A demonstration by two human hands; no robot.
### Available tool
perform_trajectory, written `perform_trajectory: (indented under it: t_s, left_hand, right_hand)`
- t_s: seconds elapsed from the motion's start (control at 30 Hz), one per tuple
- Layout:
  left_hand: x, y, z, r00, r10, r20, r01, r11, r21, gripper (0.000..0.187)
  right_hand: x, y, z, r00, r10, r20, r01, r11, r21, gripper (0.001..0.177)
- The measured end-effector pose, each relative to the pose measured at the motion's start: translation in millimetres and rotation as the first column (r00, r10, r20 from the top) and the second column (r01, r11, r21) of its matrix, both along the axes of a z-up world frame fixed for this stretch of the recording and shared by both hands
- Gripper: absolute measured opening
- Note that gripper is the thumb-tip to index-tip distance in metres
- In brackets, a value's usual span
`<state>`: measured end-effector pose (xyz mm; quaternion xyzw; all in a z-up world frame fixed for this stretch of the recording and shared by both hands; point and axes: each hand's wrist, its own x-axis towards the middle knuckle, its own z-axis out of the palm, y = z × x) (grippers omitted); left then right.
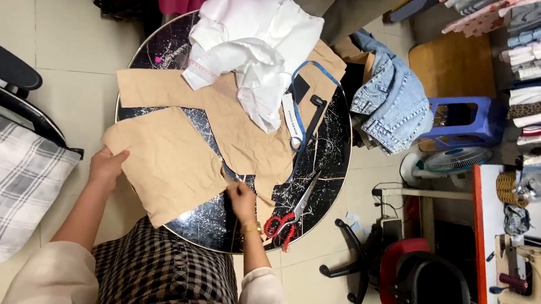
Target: Cutting out a garment pattern from brown paper using scissors and then handling fabric pieces.
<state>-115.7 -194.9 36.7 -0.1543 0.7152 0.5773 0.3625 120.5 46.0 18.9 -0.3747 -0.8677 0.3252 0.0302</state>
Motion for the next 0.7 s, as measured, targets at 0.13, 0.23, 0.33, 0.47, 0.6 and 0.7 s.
perform_trajectory:
  t_s: [0.13, 0.23, 0.33, 0.47, 0.6, 0.7]
  left_hand:
    - [-12, -2, -39, 0.992, -0.079, -0.094, 0.073, 0.995, -0.07, 0.039]
    - [-14, 1, -53, 0.978, -0.181, -0.105, 0.173, 0.982, -0.082, 0.039]
    - [-9, 10, -52, 0.957, -0.275, -0.087, 0.27, 0.961, -0.064, 0.042]
    - [-3, 20, -59, 0.953, -0.299, -0.043, 0.296, 0.953, -0.069, 0.044]
    - [4, 22, -69, 0.963, -0.261, -0.062, 0.26, 0.965, -0.016, 0.044]
    - [13, 30, -48, 0.961, -0.248, -0.123, 0.247, 0.969, -0.019, 0.037]
  right_hand:
    - [32, 4, 7, 0.726, -0.688, -0.025, 0.442, 0.493, -0.75, 0.017]
    - [57, 3, 5, 0.591, -0.806, 0.016, 0.526, 0.37, -0.766, 0.019]
    - [74, 2, -2, 0.543, -0.839, 0.043, 0.61, 0.359, -0.707, 0.018]
    - [90, -5, 0, 0.5, -0.866, 0.021, 0.7, 0.389, -0.599, 0.022]
    - [112, -15, 5, 0.491, -0.871, 0.03, 0.746, 0.402, -0.531, 0.022]
    - [121, -27, 18, 0.488, -0.873, 0.0, 0.766, 0.428, -0.48, 0.02]
